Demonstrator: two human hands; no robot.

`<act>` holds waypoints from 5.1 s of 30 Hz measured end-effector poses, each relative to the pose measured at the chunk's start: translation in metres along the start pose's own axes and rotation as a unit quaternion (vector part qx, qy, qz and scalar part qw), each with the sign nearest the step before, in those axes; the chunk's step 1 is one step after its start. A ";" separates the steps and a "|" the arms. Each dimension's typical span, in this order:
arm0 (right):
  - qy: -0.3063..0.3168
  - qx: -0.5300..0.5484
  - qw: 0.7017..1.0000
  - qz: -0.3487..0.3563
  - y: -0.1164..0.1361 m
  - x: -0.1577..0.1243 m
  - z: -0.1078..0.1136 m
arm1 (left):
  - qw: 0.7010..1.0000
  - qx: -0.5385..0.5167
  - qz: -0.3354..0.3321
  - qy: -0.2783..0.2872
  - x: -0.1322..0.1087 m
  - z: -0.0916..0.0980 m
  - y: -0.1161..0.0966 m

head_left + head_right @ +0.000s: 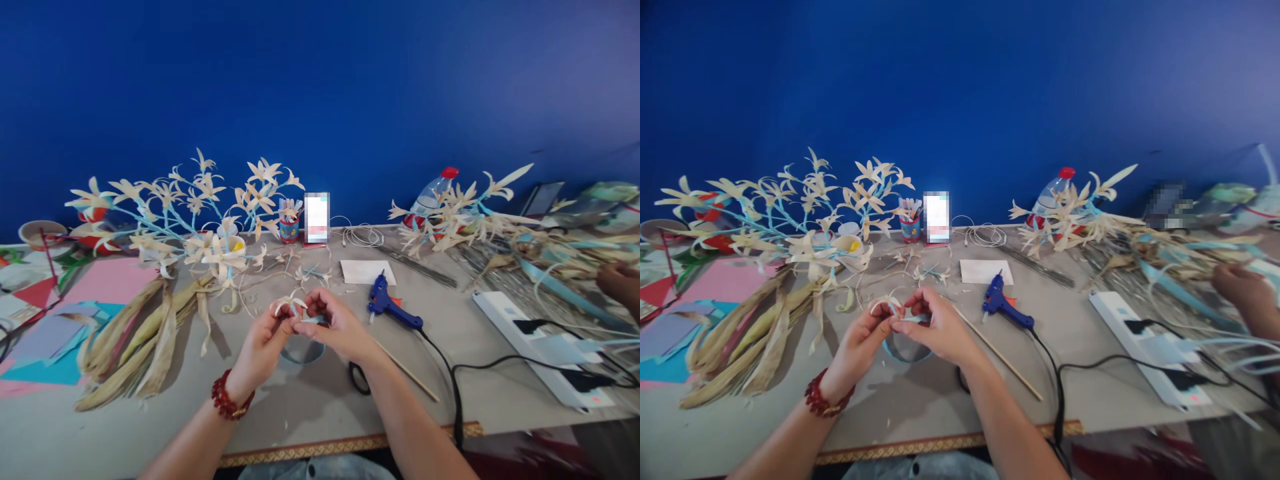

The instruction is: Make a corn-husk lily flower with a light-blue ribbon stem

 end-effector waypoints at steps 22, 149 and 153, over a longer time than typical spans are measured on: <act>0.070 0.021 0.996 -0.058 -0.002 -0.005 0.005 | 0.998 -0.007 0.043 0.043 0.001 -0.004 0.002; 0.078 0.021 0.995 -0.058 -0.001 -0.004 0.000 | 0.972 -0.184 0.136 0.048 -0.001 -0.005 0.013; 0.070 0.081 0.992 -0.069 -0.003 -0.003 -0.003 | 0.969 -0.202 0.138 0.044 -0.002 -0.005 0.014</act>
Point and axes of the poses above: each hand's wrist, its own x-axis towards the middle knuckle, its own z-axis out of the back of the hand, y = z × x, the point moved 7 cm from there along x, towards the middle knuckle, and after that the axes turned 1 degree about x, right-handed, at the moved point
